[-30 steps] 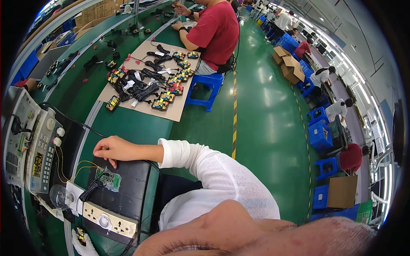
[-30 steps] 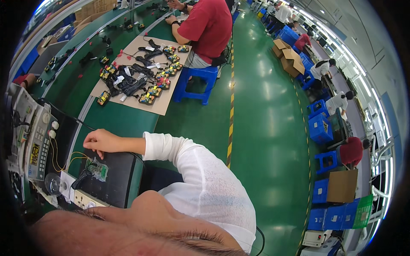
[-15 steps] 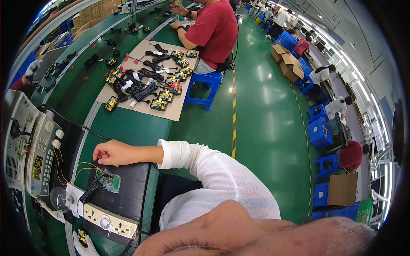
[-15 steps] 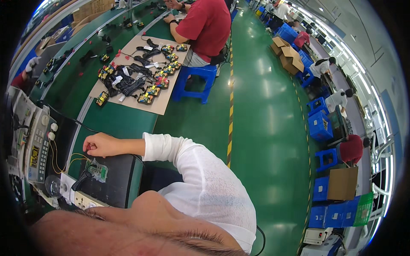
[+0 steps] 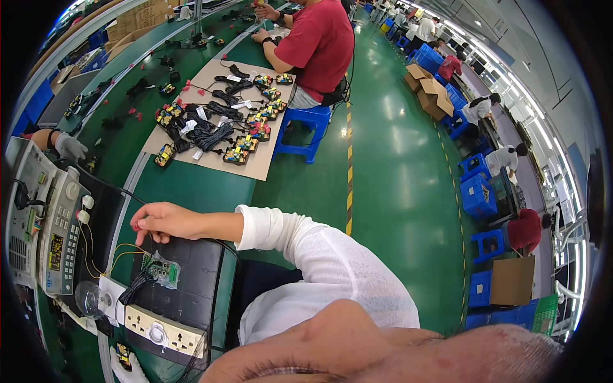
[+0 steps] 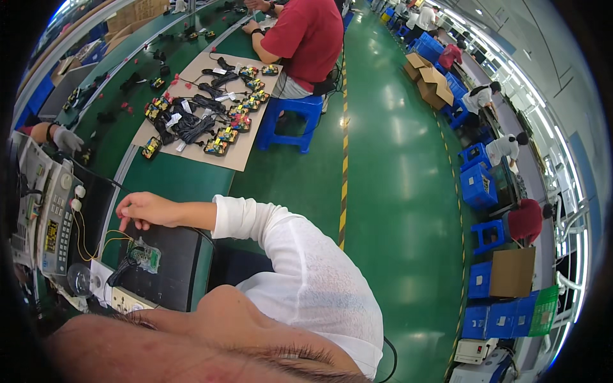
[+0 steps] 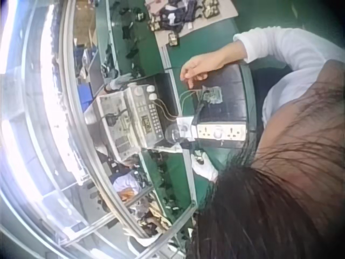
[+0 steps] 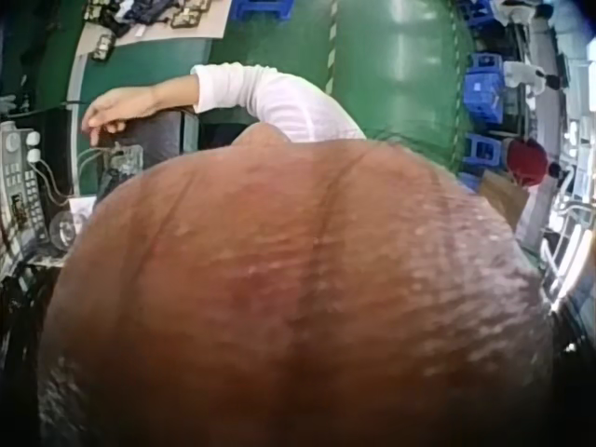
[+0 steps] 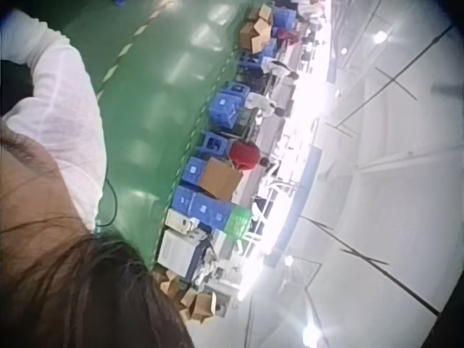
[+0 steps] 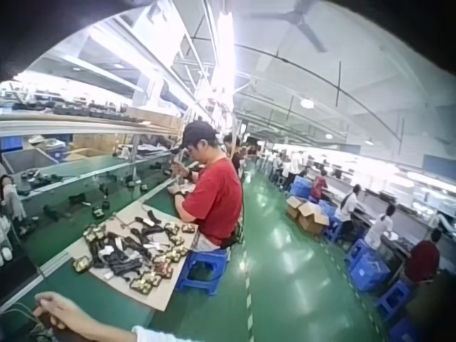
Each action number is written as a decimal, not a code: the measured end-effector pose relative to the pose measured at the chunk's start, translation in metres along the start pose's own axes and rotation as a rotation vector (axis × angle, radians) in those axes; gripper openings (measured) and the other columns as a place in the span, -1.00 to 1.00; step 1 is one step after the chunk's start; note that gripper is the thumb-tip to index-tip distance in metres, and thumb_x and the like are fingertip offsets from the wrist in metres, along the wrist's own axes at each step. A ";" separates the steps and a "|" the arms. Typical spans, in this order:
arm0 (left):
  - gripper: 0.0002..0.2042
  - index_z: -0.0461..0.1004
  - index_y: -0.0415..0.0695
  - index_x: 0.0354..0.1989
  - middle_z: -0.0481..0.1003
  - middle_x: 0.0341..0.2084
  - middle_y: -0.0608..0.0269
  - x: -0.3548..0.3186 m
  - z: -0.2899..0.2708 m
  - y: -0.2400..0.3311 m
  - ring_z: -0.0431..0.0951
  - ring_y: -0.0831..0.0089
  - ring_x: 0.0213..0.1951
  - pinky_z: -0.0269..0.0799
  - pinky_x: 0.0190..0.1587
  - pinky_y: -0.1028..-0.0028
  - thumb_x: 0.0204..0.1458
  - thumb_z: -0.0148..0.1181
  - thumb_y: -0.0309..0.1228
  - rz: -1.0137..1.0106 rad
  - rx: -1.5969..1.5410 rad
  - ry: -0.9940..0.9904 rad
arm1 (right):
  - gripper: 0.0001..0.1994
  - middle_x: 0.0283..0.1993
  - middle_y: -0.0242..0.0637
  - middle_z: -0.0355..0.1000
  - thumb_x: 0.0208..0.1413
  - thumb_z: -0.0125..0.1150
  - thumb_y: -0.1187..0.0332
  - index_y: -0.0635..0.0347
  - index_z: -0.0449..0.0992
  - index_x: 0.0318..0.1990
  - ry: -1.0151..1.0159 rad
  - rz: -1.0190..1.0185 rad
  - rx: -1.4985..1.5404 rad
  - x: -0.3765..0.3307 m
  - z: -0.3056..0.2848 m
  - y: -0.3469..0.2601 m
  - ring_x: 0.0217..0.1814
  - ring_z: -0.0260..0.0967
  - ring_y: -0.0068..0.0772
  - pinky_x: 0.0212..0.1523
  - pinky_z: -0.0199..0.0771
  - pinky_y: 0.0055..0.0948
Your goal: The person tests electronic circuit boards by placing each board onto a power strip and test fixture, connecting a test lead to the fixture by hand, and setting the tested boards aside on the workbench.
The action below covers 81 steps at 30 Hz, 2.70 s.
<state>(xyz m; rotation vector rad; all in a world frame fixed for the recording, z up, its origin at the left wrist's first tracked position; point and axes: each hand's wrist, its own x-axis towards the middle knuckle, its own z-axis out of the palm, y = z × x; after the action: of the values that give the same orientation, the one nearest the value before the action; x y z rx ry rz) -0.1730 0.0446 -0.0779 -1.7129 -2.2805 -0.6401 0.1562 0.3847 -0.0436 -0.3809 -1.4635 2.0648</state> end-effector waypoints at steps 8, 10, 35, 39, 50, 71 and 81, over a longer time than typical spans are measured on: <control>-0.47 0.50 -0.34 0.07 0.54 -0.14 -0.12 0.002 -0.002 0.012 0.55 0.12 -0.15 0.52 -0.03 0.26 -0.13 0.51 -0.47 -0.216 -0.132 -0.046 | -0.83 -0.05 -0.27 0.53 0.38 0.06 0.26 0.13 0.47 -0.07 -0.106 0.287 0.681 0.008 -0.017 0.009 -0.42 0.27 -0.70 -0.45 0.32 -0.65; -0.47 0.49 -0.35 0.08 0.53 -0.14 -0.14 0.004 0.002 0.008 0.55 0.10 -0.15 0.52 -0.02 0.26 -0.12 0.50 -0.48 -0.242 -0.226 -0.047 | -0.85 -0.12 -0.31 0.52 0.37 0.06 0.29 0.14 0.48 -0.11 -0.127 0.330 0.814 0.010 -0.019 0.012 -0.44 0.24 -0.69 -0.47 0.29 -0.64; -0.44 0.49 -0.31 0.10 0.54 -0.09 -0.11 0.006 -0.009 0.017 0.55 0.10 -0.07 0.48 0.04 0.24 -0.11 0.50 -0.40 -0.229 -0.110 -0.082 | -0.68 -0.39 -0.37 0.38 0.35 -0.16 0.49 0.32 0.47 0.13 0.096 -0.118 -0.022 -0.001 0.000 0.006 -0.50 0.48 -0.57 -0.40 0.62 -0.50; -0.45 0.50 -0.32 0.09 0.54 -0.08 -0.13 0.006 -0.009 0.017 0.55 0.08 -0.07 0.48 0.03 0.22 -0.11 0.50 -0.40 -0.169 -0.081 -0.063 | -0.68 -0.33 -0.36 0.36 0.33 -0.18 0.50 0.36 0.44 0.12 0.124 -0.216 -0.172 -0.001 0.002 0.015 -0.49 0.49 -0.56 -0.27 0.65 -0.50; -0.47 0.50 -0.34 0.06 0.55 -0.14 -0.12 0.009 -0.012 0.023 0.56 0.07 -0.13 0.50 -0.02 0.23 -0.12 0.51 -0.45 -0.164 -0.059 -0.066 | -0.67 -0.19 -0.27 0.38 0.35 0.03 0.40 0.29 0.37 0.21 0.124 -0.261 -0.520 -0.005 0.006 0.007 -0.47 0.47 -0.53 -0.35 0.52 -0.52; -0.50 0.43 -0.44 0.08 0.54 -0.17 -0.04 0.017 -0.005 0.024 0.55 0.29 -0.18 0.52 -0.09 0.35 -0.09 0.42 -0.65 0.110 -0.456 0.058 | -0.54 -0.20 -0.14 0.42 0.34 0.04 0.30 0.31 0.25 0.31 0.220 -0.431 -0.947 -0.001 0.005 0.025 -0.20 0.43 -0.13 -0.12 0.47 -0.24; -0.47 0.49 -0.34 0.09 0.54 -0.16 -0.07 0.009 -0.007 0.021 0.55 0.18 -0.19 0.52 -0.10 0.28 -0.11 0.49 -0.48 -0.183 -0.140 -0.055 | -0.51 -0.21 -0.02 0.41 0.39 -0.09 0.26 0.28 0.16 0.38 0.177 -0.438 -1.078 -0.006 0.005 0.012 -0.20 0.43 0.09 -0.12 0.46 -0.10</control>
<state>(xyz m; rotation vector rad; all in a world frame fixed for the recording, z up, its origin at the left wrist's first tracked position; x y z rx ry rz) -0.1567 0.0534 -0.0639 -1.6101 -2.5061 -0.8165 0.1544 0.3741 -0.0536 -0.5533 -2.1895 0.7514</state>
